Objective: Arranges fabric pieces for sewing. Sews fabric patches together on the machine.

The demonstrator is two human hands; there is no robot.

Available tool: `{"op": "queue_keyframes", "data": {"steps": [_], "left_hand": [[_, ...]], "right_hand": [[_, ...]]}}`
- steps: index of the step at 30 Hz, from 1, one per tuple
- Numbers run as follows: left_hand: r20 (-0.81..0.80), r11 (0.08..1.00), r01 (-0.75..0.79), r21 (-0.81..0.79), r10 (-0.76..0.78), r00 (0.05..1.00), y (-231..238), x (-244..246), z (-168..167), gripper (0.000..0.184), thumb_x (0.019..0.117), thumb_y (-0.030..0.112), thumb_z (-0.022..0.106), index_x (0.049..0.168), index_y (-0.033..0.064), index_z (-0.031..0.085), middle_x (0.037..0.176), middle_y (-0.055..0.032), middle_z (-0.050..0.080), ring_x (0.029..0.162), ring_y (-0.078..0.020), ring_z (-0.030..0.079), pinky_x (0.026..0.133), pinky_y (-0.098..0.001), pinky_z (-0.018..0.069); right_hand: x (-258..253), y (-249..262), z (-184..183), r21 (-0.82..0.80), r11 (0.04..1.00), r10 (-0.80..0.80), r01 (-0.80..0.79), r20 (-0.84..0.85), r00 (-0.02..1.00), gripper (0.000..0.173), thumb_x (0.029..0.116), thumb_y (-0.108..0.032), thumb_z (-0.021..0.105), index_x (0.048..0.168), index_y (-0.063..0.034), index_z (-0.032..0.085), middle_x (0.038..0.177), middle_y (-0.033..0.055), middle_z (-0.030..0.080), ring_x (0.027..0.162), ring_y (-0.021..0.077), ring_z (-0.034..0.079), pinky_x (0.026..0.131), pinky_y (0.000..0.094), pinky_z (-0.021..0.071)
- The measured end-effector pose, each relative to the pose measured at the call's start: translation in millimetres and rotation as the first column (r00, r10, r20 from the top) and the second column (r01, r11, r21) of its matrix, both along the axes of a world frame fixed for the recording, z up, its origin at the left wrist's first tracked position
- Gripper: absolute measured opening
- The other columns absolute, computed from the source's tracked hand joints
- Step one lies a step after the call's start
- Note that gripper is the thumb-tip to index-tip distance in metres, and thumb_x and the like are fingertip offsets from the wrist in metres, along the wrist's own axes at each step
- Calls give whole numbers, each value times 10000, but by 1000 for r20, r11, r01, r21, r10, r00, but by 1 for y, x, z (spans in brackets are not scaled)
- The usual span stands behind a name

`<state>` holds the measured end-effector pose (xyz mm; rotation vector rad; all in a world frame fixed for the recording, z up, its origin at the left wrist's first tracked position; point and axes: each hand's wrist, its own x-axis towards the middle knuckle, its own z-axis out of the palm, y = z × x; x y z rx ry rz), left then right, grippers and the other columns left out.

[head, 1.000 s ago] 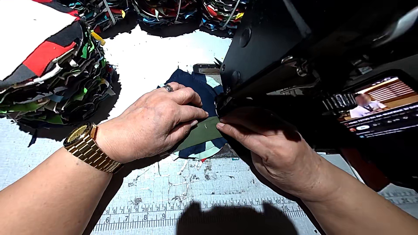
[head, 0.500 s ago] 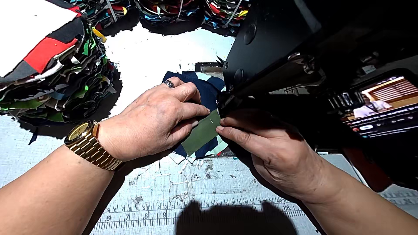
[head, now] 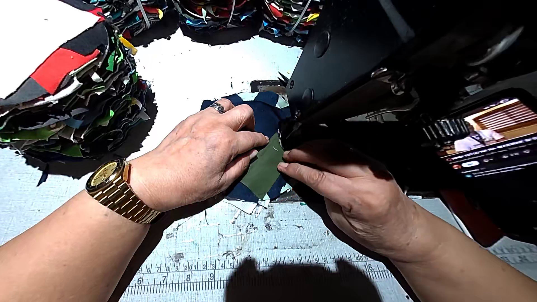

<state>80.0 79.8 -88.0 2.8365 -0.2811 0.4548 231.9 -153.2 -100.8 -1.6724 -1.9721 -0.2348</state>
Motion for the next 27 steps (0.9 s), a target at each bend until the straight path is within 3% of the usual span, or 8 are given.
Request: {"op": "queue_keyframes", "data": {"steps": [4,7,9,14,17,27], "left_hand": [[76,1000,-6,24,4,997,1,1,-2,350,1029,316,502,1247,201,750,1161,-45,667,1122,-253,575,892,-441,447],[126,998,57,-20,-54,991,3,2,-3,321,1012,277,539,1233,192,756,1295,-42,670,1318,-273,532,1087,-526,392],[98,985,141,-100,-132,986,7,4,-6,290,1009,258,556,1174,153,771,1269,-39,695,1345,-256,542,1155,-480,406],[31,980,160,-115,-158,987,8,3,-6,303,1023,283,544,1178,152,768,1252,-29,694,1281,-189,588,1084,-379,484],[33,987,139,-77,-136,990,6,3,-5,319,1025,294,523,1188,168,767,1217,-13,694,1199,-165,611,993,-389,503],[32,999,39,-23,-38,999,-2,3,-3,339,1012,346,522,1203,202,762,1164,3,692,1130,-182,609,949,-446,445]], "right_hand": [[-8,2,-2,-16,999,45,-44,3,999,339,961,40,514,1201,-26,745,1220,172,697,1193,269,646,1054,389,513],[-8,1,-3,-36,998,56,-56,3,998,348,949,47,510,1191,-24,750,1207,165,707,1181,268,654,1047,380,518],[-7,1,-3,-30,998,60,-60,6,998,337,954,41,512,1180,-24,754,1191,162,712,1166,268,659,1037,381,521],[-4,0,-1,-27,998,54,-54,-3,999,332,950,48,515,1160,-21,763,1186,154,723,1176,262,661,1065,381,504],[-1,-1,-2,-18,999,40,-40,-5,999,328,949,47,521,1156,-20,766,1188,159,726,1187,261,660,1066,366,505],[-3,-1,-1,-3,997,75,-75,1,997,339,961,44,504,1201,-6,738,1230,180,704,1212,278,648,1077,399,504]]}}
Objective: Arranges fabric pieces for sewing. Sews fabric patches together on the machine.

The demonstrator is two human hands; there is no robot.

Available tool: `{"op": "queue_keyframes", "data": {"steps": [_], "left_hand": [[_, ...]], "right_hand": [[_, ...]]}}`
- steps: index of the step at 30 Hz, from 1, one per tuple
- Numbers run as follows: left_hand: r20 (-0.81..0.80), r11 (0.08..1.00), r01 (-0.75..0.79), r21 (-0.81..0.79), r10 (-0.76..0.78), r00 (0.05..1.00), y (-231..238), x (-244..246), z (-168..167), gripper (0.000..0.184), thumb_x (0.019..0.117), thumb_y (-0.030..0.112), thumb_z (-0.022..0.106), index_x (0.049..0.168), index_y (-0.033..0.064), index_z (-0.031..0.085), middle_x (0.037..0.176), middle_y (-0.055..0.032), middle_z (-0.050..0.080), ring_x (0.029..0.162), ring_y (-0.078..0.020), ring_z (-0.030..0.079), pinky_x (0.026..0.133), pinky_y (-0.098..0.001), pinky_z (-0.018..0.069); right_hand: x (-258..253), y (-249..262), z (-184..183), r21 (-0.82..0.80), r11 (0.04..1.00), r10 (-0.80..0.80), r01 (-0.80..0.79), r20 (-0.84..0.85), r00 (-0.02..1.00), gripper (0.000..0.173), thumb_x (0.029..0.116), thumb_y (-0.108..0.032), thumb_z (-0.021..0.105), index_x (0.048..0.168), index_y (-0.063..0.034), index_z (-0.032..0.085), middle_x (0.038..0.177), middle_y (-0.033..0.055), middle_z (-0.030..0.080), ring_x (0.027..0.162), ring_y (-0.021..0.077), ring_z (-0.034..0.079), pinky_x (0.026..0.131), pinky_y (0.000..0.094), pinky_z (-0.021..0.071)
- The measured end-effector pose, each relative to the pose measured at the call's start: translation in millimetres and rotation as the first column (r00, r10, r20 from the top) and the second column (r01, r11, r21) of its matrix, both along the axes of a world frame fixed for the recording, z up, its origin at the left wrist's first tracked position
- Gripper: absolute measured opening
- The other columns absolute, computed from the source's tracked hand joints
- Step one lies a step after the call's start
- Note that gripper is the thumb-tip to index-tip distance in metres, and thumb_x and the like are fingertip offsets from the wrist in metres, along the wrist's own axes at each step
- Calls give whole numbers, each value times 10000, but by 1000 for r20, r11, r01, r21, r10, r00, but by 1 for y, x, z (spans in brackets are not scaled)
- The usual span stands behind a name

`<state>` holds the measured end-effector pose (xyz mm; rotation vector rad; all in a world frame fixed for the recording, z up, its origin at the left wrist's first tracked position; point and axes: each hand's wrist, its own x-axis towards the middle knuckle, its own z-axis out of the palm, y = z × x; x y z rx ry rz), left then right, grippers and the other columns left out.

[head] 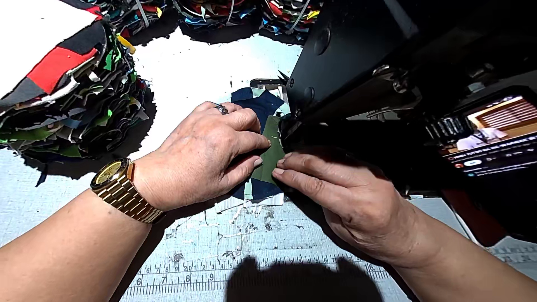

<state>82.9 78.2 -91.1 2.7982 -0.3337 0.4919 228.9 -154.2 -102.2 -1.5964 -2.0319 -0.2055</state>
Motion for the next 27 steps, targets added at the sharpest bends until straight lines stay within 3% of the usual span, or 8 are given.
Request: {"op": "queue_keyframes", "data": {"steps": [8,13,15,18,22,25,27], "left_hand": [[-2,999,-20,-34,20,1000,1,-1,1,361,1039,314,466,1197,200,770,1117,10,690,1079,-185,588,909,-426,425],[-12,999,-34,-6,34,999,0,-1,0,343,1026,324,500,1226,209,754,1126,7,675,1090,-204,578,908,-437,431],[-1,999,-36,2,36,999,0,-1,0,346,1026,327,496,1224,210,755,1150,0,678,1132,-214,577,943,-459,423],[43,999,-2,-39,4,999,2,-2,-1,322,1022,307,523,1205,207,768,1213,-4,684,1260,-220,560,1078,-515,384],[36,974,163,-155,-159,987,12,-3,0,262,970,193,564,1097,142,787,1167,-21,707,1219,-185,607,1054,-401,490],[-20,963,205,-172,-212,977,18,-4,1,305,938,154,543,1122,125,784,1233,-36,709,1306,-209,584,1118,-389,479],[-39,966,204,-156,-212,976,18,-5,2,329,927,154,533,1143,137,780,1244,-26,701,1297,-195,585,1096,-376,491]], "right_hand": [[4,0,0,-10,1000,-14,14,-1,1000,311,959,42,517,1142,-6,764,1179,170,723,1174,273,661,1064,389,501],[1,1,1,38,999,-34,35,-21,999,304,969,45,519,1158,-6,752,1183,176,715,1180,279,658,1058,403,514],[-3,2,0,12,1000,-19,19,-8,1000,333,965,46,505,1198,-9,738,1218,174,699,1195,268,648,1061,396,512],[-4,4,-3,-34,999,-7,8,21,1000,341,962,39,510,1212,-14,735,1212,164,694,1176,271,642,1032,385,520],[-6,3,-2,-33,999,-10,11,41,999,334,955,30,522,1205,-19,739,1191,157,695,1144,269,648,1001,385,532],[-5,2,-3,-35,999,-10,11,37,999,336,956,24,515,1197,-25,744,1196,153,703,1155,264,653,1030,407,517],[-5,2,-2,-37,999,-9,10,28,1000,339,954,32,509,1186,-27,749,1190,149,705,1152,261,653,1034,414,511]]}}
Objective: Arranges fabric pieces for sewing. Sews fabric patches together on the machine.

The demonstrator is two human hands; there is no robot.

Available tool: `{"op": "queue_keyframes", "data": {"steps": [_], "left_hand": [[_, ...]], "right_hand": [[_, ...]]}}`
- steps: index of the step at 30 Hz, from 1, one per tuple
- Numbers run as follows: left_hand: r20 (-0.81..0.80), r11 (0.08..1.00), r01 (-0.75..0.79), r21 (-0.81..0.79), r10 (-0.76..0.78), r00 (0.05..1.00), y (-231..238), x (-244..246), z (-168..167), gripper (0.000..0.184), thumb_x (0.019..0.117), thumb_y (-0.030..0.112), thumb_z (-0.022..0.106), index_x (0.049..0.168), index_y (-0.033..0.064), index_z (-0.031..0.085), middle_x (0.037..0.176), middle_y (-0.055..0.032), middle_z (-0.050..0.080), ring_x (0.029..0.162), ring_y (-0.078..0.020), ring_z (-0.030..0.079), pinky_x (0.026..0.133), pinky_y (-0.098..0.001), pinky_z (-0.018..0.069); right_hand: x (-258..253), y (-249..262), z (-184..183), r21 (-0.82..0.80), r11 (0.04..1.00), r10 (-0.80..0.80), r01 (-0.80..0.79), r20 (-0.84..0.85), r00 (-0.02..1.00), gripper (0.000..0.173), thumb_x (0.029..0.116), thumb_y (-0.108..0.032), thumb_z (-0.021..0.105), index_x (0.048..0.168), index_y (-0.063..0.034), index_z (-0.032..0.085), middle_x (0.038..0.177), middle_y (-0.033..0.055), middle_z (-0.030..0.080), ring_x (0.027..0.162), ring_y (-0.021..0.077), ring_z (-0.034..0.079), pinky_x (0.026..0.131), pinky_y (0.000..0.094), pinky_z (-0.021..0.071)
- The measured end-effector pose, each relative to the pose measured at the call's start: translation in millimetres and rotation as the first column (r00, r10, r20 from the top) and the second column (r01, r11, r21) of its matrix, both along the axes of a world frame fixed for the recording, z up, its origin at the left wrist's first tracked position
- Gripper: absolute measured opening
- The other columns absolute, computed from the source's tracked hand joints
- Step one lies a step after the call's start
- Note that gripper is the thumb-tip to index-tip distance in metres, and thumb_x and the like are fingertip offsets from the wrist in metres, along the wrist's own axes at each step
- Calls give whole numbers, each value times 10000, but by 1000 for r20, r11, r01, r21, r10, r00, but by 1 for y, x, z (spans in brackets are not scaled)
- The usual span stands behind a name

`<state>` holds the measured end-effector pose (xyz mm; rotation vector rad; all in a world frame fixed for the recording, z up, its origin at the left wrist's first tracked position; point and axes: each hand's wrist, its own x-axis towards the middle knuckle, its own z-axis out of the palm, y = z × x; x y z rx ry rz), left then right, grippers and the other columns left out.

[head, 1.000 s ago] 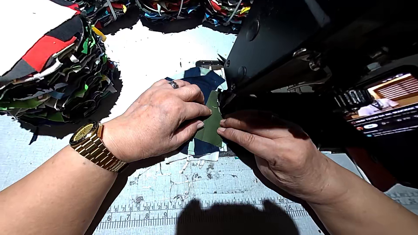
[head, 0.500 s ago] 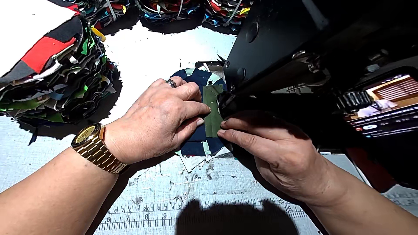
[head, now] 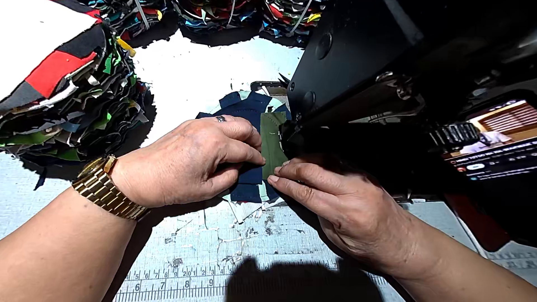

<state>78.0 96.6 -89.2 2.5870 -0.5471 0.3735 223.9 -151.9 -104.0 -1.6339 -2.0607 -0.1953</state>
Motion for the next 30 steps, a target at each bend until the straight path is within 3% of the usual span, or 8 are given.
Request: {"op": "queue_keyframes", "data": {"steps": [6,16,21,24,30], "left_hand": [[7,998,-39,50,38,999,-4,0,1,354,915,193,515,1137,178,790,1215,-2,702,1234,-154,599,1044,-362,491],[32,986,-117,120,114,993,-15,0,2,362,930,224,506,1161,210,784,1143,24,704,1154,-161,610,1055,-448,437],[32,987,-120,110,118,993,-17,0,2,351,946,229,496,1148,218,784,1118,37,692,1149,-154,597,1053,-437,431],[32,986,-124,109,121,992,-17,0,2,352,949,227,494,1149,218,784,1125,37,695,1157,-156,599,1061,-442,431],[42,982,-138,128,134,990,-19,0,2,384,962,249,473,1197,219,775,1098,26,688,1080,-161,592,951,-405,448]], "right_hand": [[2,-1,0,21,999,-27,27,0,1000,328,955,32,522,1164,-39,765,1189,144,722,1154,259,663,1042,415,503],[9,-2,1,58,995,-82,85,-43,996,315,971,37,514,1157,-21,761,1178,152,725,1193,267,651,1075,396,495],[-2,3,0,40,999,-6,7,-20,1000,347,967,29,501,1244,0,707,1256,163,676,1199,259,633,1051,392,514],[-2,3,-4,21,1000,5,-5,20,1000,352,957,34,496,1225,-4,722,1225,151,687,1166,253,637,1037,379,512],[3,-2,-1,40,998,-53,52,27,998,344,953,40,499,1180,-16,752,1202,157,716,1175,262,658,1059,377,503]]}}
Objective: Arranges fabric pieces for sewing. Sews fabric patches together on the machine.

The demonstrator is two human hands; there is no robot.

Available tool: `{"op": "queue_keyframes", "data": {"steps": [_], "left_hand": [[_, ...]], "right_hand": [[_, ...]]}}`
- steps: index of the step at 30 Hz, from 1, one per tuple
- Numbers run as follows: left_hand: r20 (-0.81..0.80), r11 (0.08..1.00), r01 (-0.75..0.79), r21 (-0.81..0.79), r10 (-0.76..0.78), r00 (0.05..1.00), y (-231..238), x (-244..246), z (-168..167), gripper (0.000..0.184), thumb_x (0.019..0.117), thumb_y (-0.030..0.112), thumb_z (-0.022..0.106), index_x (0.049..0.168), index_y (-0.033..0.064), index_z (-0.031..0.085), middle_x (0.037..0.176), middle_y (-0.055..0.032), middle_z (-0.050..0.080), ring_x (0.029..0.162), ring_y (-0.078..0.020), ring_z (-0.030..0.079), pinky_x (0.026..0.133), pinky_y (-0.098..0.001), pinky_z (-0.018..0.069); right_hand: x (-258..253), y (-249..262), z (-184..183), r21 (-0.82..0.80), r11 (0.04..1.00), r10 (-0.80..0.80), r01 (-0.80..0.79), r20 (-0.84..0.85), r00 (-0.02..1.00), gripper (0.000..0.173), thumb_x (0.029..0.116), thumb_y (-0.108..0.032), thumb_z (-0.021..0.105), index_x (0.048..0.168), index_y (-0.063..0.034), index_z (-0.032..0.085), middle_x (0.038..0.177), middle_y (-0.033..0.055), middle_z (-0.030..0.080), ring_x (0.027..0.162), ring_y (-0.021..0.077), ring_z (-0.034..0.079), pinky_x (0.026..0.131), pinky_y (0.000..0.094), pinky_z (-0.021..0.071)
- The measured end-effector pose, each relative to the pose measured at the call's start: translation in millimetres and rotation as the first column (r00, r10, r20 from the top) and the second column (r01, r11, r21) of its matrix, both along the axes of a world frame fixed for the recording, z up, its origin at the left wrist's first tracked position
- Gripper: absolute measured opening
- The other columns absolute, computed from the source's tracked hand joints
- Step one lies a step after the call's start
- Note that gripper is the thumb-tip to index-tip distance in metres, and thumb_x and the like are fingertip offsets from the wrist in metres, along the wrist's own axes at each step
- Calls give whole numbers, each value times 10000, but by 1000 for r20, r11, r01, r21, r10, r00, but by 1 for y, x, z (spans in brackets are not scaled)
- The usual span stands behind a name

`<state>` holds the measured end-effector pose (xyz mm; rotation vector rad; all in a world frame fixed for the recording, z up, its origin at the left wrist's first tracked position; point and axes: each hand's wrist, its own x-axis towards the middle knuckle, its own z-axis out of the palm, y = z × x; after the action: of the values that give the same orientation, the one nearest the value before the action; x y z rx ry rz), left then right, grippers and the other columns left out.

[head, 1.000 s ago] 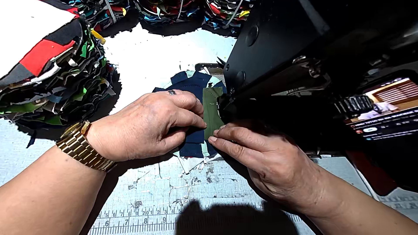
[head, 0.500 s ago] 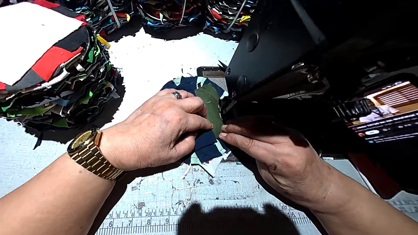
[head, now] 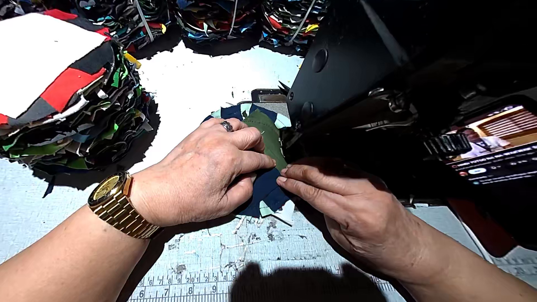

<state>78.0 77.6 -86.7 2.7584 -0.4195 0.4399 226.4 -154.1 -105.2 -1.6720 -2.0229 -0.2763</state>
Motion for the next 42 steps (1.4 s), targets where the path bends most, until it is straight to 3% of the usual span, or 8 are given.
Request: {"op": "queue_keyframes", "data": {"steps": [4,11,16,21,26,33,38,42], "left_hand": [[6,1000,17,13,-17,1000,1,-1,0,429,948,233,454,1266,216,742,1122,12,689,1117,-184,597,982,-441,443],[-13,999,-4,36,5,1000,-1,1,0,429,940,244,453,1245,240,754,1103,16,670,1082,-187,572,908,-419,432],[-12,1000,-4,23,4,1000,-1,1,0,424,946,244,449,1238,229,756,1097,6,666,1082,-190,570,905,-423,427],[7,999,-4,-43,5,1000,5,3,-5,442,978,242,422,1304,209,720,1338,-19,632,1358,-215,496,1159,-507,333],[-27,999,23,-41,-24,999,11,4,-6,437,1006,248,403,1301,184,718,1312,-15,641,1272,-171,553,1072,-411,441],[-32,1000,13,4,-13,999,9,1,-3,461,987,270,403,1341,284,699,1283,4,651,1239,-183,559,1049,-453,423],[-14,1000,-20,23,20,1000,3,2,-3,455,990,262,388,1288,256,731,1215,-7,663,1182,-210,568,959,-442,437],[-11,998,-43,38,44,999,0,2,-2,450,1002,286,383,1291,248,727,1178,-16,661,1172,-229,558,969,-450,431]], "right_hand": [[3,-1,2,7,1000,-26,26,-4,1000,324,958,43,513,1156,-16,764,1169,155,731,1164,263,667,1063,371,503],[6,-1,4,61,997,-40,44,-66,997,279,970,38,526,1111,0,763,1140,165,721,1160,262,662,1044,358,518],[-2,0,0,15,1000,-19,20,-46,999,339,958,42,498,1196,2,736,1224,166,704,1205,255,647,1074,366,503],[-1,0,-3,16,1000,-4,4,25,1000,335,956,21,494,1173,3,748,1205,174,719,1169,265,669,1043,359,511],[-1,0,0,26,999,-20,20,35,999,316,956,18,506,1147,-1,757,1181,163,726,1150,261,676,1034,365,519],[0,-1,2,25,997,-69,69,9,998,316,955,40,511,1136,-10,766,1167,157,736,1156,257,680,1048,359,515],[1,-2,2,17,997,-76,76,-19,997,303,964,35,518,1142,-6,759,1171,155,731,1170,257,672,1046,366,518],[3,-1,2,16,993,-114,114,-11,993,288,976,23,520,1137,-7,757,1184,158,718,1173,261,664,1025,361,526]]}}
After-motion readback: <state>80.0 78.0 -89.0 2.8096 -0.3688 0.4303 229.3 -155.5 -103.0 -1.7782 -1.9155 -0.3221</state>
